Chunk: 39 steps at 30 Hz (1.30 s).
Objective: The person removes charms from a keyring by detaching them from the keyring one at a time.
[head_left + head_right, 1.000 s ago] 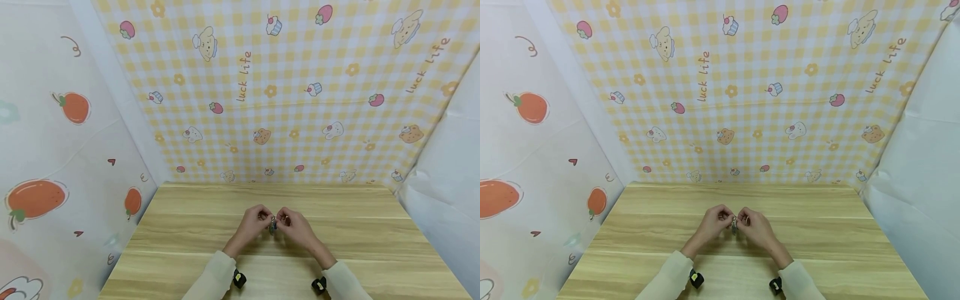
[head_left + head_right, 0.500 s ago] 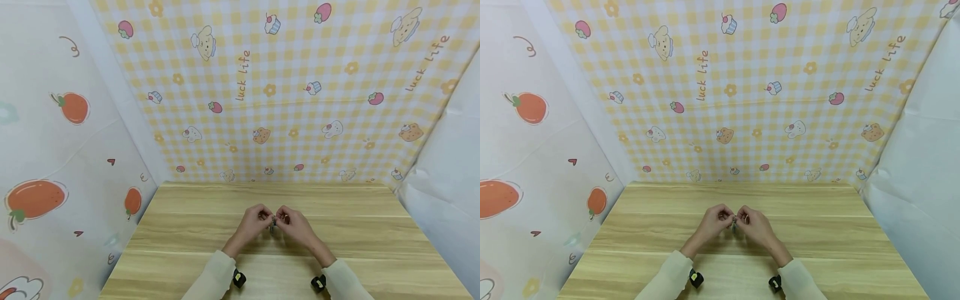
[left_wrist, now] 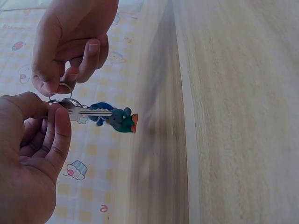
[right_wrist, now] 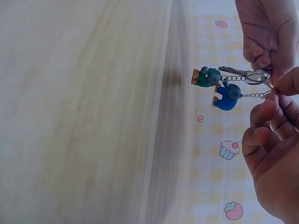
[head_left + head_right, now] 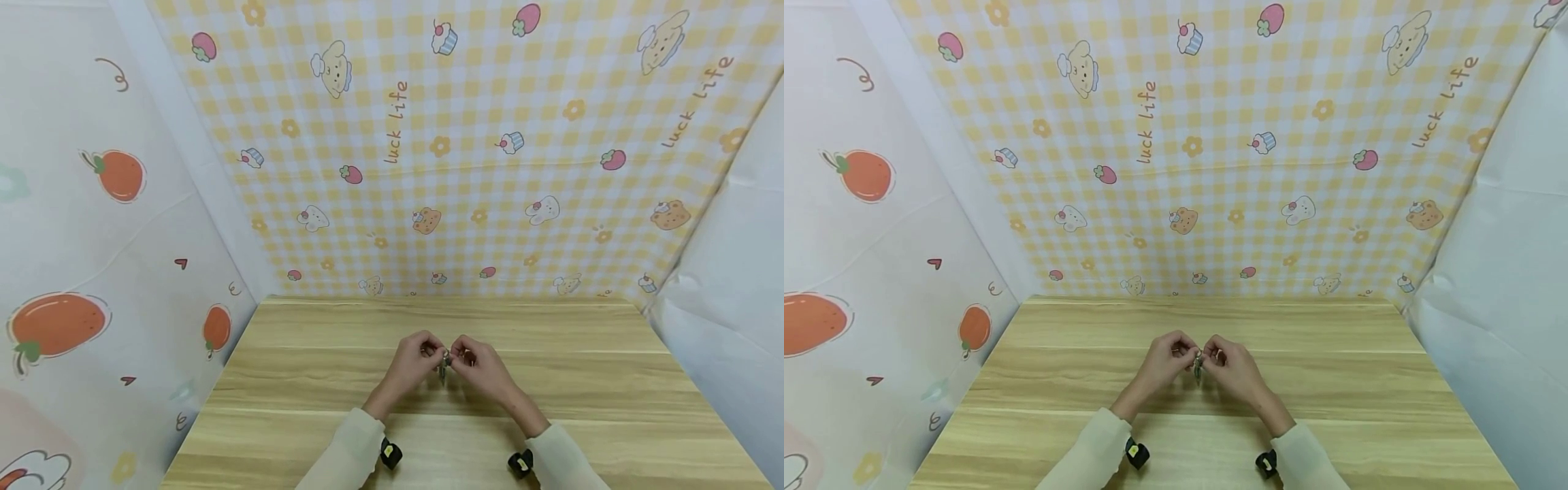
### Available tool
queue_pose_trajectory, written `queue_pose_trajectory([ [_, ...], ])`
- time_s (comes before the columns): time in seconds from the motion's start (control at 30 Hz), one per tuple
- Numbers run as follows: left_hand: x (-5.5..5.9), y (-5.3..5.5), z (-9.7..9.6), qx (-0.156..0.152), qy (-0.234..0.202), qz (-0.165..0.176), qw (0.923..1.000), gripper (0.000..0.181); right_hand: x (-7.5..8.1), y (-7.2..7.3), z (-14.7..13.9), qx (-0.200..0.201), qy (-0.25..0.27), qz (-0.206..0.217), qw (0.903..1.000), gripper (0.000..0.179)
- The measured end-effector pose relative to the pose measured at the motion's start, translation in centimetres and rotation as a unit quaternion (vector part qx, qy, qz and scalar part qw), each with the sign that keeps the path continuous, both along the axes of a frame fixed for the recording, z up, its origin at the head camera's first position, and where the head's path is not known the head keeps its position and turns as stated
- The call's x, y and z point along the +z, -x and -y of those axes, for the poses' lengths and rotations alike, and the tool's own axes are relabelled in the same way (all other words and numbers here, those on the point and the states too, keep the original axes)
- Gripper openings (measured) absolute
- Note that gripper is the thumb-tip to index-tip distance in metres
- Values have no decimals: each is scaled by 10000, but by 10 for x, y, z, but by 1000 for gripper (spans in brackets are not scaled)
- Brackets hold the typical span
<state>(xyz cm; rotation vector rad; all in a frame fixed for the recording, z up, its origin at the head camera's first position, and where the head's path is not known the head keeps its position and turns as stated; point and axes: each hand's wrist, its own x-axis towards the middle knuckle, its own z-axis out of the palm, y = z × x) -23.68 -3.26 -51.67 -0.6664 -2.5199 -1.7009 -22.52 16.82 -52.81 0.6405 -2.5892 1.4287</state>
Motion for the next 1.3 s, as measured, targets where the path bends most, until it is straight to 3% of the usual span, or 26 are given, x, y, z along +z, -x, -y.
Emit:
queue_pose_trajectory([
  [0.37, -2, 0, 3, 4, 64, -48, 10000, 7, 5, -1, 0, 100, -58, 238, 9996, 5],
  [0.6, -2, -1, 4, -254, -124, -46, 9996, 6, 6, 0, 3, 60, -141, 523, 9985, 5],
  [1.07, -1, -1, 2, 9, 16, -8, 10000, 6, 0, 0, 1, 301, 216, 77, 9993, 9],
  [1.3, -3, -1, 4, -6, 19, -136, 9999, 6, 4, -2, 2, 66, 9, 259, 9996, 8],
])
